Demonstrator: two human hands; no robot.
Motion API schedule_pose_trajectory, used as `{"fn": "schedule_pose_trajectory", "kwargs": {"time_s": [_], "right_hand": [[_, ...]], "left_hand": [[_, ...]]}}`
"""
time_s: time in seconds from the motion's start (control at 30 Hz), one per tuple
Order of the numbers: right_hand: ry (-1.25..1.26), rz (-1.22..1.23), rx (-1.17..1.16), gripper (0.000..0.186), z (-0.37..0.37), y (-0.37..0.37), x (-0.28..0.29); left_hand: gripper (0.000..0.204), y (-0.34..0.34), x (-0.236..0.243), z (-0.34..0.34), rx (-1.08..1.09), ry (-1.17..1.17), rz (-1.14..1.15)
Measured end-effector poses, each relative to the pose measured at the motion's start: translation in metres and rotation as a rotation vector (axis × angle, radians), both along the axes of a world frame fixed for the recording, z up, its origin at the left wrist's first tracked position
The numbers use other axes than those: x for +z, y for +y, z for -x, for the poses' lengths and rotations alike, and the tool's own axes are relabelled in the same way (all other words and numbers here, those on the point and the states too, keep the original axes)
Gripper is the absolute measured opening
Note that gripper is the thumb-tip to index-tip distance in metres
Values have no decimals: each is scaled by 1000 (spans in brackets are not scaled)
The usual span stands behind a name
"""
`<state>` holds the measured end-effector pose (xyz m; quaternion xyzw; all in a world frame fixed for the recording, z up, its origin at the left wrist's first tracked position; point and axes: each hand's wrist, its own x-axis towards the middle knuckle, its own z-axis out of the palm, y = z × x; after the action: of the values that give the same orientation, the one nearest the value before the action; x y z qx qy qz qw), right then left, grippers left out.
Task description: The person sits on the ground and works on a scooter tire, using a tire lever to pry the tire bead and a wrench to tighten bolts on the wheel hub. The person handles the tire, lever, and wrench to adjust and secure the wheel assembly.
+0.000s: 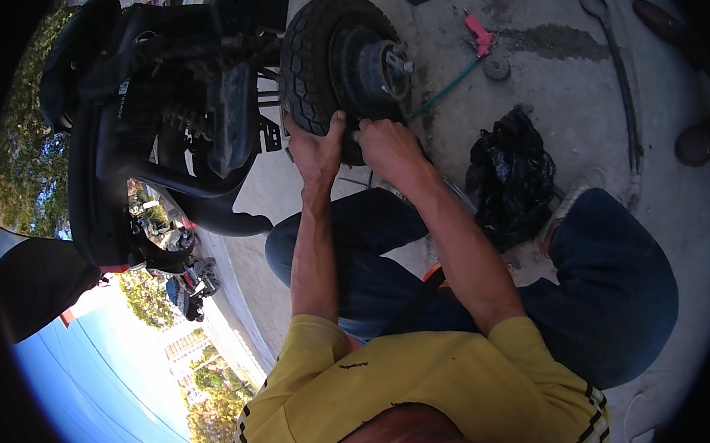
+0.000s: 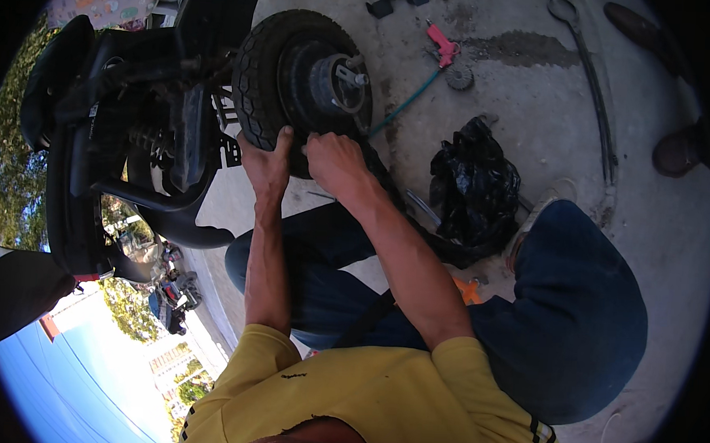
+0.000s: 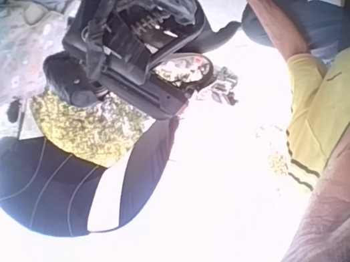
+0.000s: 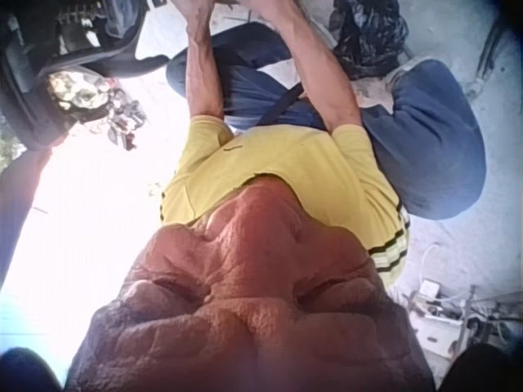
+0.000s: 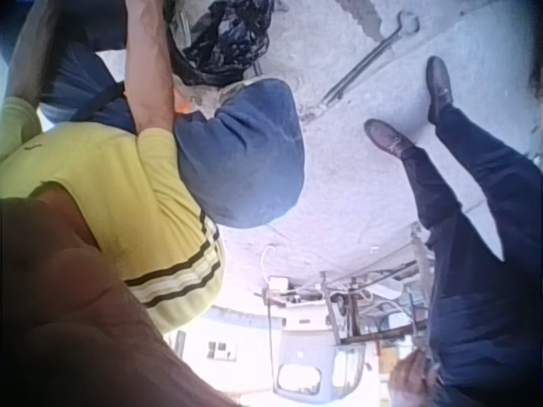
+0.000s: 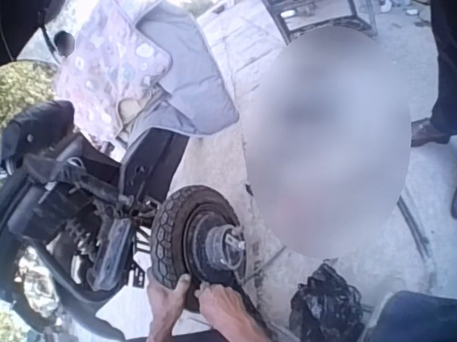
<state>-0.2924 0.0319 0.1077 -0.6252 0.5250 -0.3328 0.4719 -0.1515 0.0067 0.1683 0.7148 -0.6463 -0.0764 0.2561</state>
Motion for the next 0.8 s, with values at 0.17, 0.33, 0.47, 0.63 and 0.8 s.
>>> {"fn": "schedule_pose_trajectory", "kwargs": {"time_s": [0.17,0.33,0.47,0.63,0.8], "right_hand": [[-174,-84,-155,24,-3,0,-2],[-266,-163,-192,27,-2,-2,3],[-326,-155,-229,26,-3,-6,7],[-444,-201,-259,27,3,-8,15],[-851,-65,-435,24,23,-30,24]], "left_hand": [[79,2,-3,-3,-48,43,29],[78,4,-4,-4,-49,84,17],[78,4,-2,-2,-44,91,12],[77,6,-2,0,8,60,-24],[91,6,-8,-2,-41,53,-25]]}}
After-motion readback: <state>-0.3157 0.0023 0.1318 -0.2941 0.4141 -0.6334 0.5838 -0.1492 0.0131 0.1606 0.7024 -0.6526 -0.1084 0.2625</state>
